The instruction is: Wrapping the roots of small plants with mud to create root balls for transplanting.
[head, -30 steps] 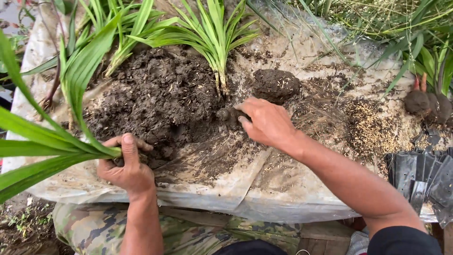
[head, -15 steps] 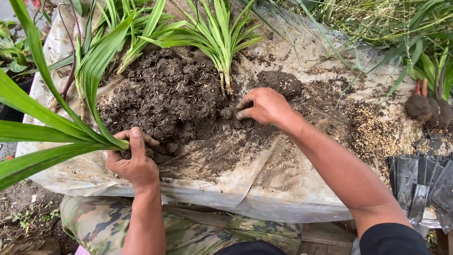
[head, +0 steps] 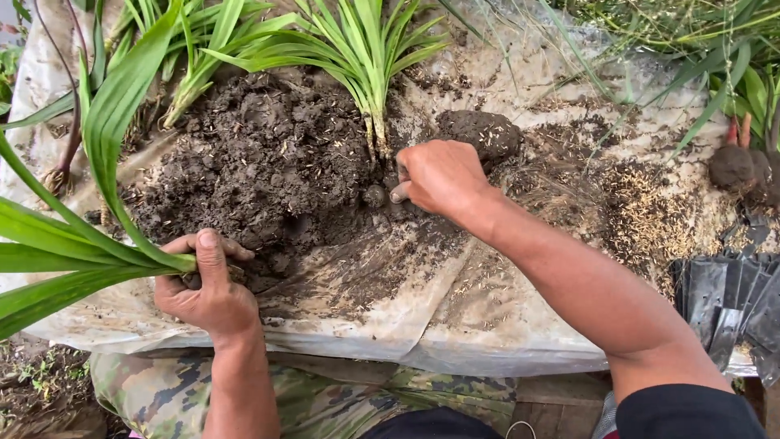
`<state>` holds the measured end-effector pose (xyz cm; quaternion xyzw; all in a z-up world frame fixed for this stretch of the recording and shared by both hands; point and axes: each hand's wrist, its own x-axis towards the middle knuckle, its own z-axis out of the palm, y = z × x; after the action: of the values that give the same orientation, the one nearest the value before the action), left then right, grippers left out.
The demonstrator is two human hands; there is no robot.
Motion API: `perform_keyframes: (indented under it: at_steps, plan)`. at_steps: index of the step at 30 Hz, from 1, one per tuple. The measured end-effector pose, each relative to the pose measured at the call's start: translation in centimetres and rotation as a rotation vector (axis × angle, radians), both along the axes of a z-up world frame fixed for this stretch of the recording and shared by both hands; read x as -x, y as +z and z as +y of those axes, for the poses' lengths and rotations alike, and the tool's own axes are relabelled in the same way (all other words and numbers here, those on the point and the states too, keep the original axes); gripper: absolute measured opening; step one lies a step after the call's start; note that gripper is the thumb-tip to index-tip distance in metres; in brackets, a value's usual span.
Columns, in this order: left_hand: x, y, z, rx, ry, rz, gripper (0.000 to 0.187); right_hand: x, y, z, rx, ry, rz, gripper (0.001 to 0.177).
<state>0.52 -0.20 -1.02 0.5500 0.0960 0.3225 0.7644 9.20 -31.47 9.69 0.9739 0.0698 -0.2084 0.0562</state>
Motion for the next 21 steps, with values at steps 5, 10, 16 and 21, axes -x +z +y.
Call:
perform_keyframes:
  at_steps: [5,10,16,21]
  plan:
    - [0.2,0.1,-0.3,0.029,-0.007,-0.027,0.016,2.4,0.4,0.0,-0.163,0.014,-0.135,0.019]
    - [0.3,0.8,-0.2,-0.029,-0.002,-0.03,0.016,5.7,0.2,2.3,-0.271,0.355,-0.564,0.023]
    - [0.6,1.3,0.0,-0.009,-0.024,-0.049,0.017,5.2,-1.9,1.7,-0.275,0.298,-0.537,0.031]
    - [0.2,0.1,0.0,0.026,-0.027,-0.064,0.014,6.0,3.3,-0.7,-0.731,0.194,-0.346,0.019]
